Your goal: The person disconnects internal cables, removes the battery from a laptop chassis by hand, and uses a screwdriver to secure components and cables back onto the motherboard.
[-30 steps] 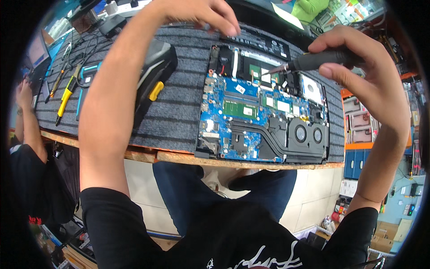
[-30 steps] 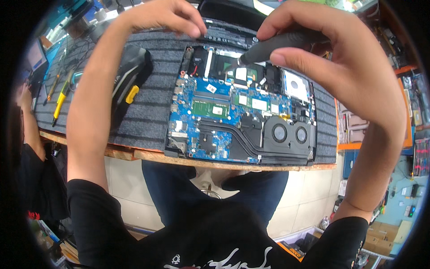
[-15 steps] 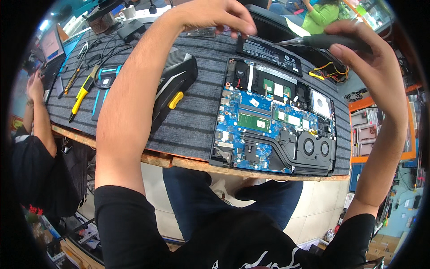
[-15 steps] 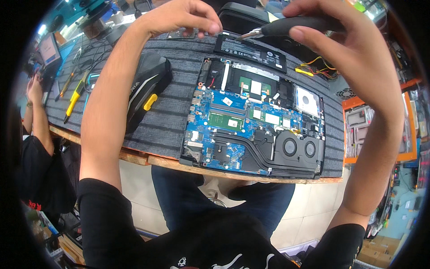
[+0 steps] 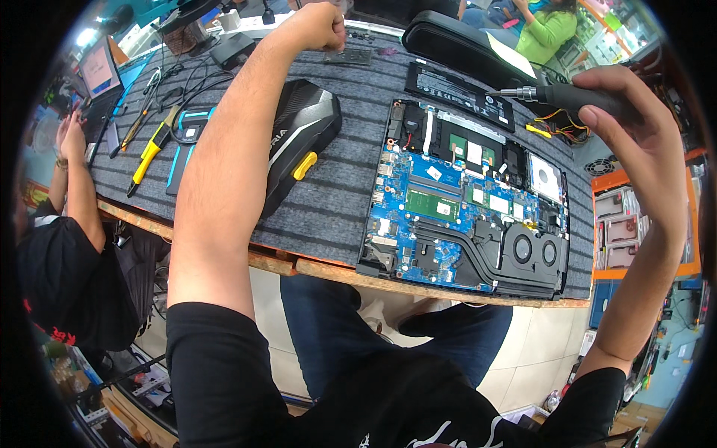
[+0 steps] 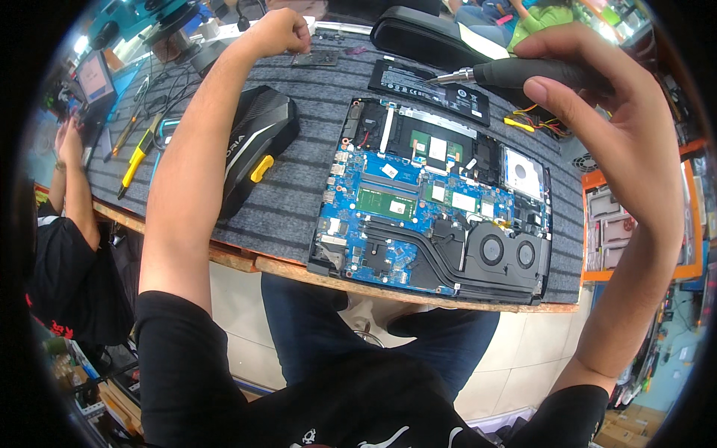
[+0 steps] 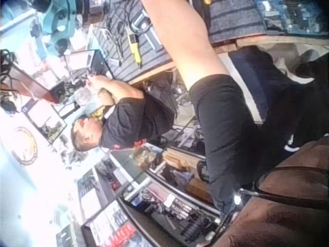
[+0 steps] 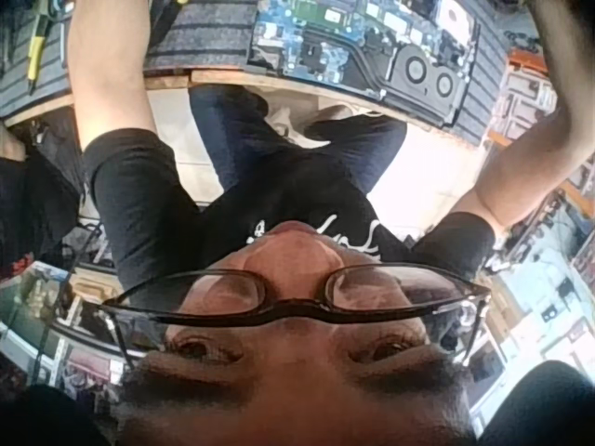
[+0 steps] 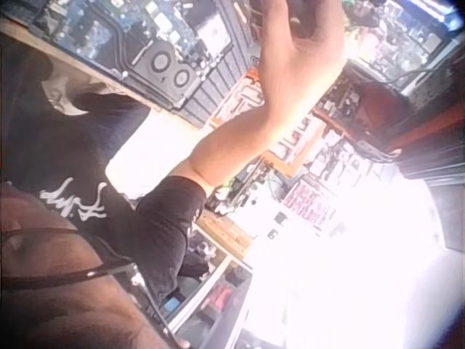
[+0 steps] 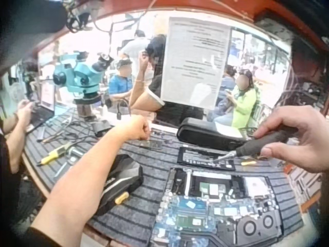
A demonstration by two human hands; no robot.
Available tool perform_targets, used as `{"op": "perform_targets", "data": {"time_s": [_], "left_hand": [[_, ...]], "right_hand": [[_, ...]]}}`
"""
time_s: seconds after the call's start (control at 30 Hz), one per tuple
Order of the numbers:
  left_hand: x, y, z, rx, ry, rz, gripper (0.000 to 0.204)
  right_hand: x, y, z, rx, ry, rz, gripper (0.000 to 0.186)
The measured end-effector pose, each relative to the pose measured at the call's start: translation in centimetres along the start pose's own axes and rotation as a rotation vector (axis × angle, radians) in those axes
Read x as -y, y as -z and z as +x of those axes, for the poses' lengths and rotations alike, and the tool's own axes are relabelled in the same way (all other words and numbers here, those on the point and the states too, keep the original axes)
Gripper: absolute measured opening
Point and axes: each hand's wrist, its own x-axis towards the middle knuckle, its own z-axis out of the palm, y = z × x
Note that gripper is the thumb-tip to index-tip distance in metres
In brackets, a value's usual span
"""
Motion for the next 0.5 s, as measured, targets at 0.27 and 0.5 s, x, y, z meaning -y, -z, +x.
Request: {"op": "perform_targets", "data": {"time_s": [0.27, 0.5], "left_hand": [[-0.5, 0.0, 0.3, 0.026, 0.032, 0.03, 0.008], [-1.3, 0.2, -0.3, 0.004, 0.185, 0.116, 0.011]], "right_hand": [[0.1, 0.5, -0.9, -0.01, 0.005, -0.017, 0.027], [-2.8, 0.4, -2.3, -0.056, -0.027, -0.067, 0.028]]}}
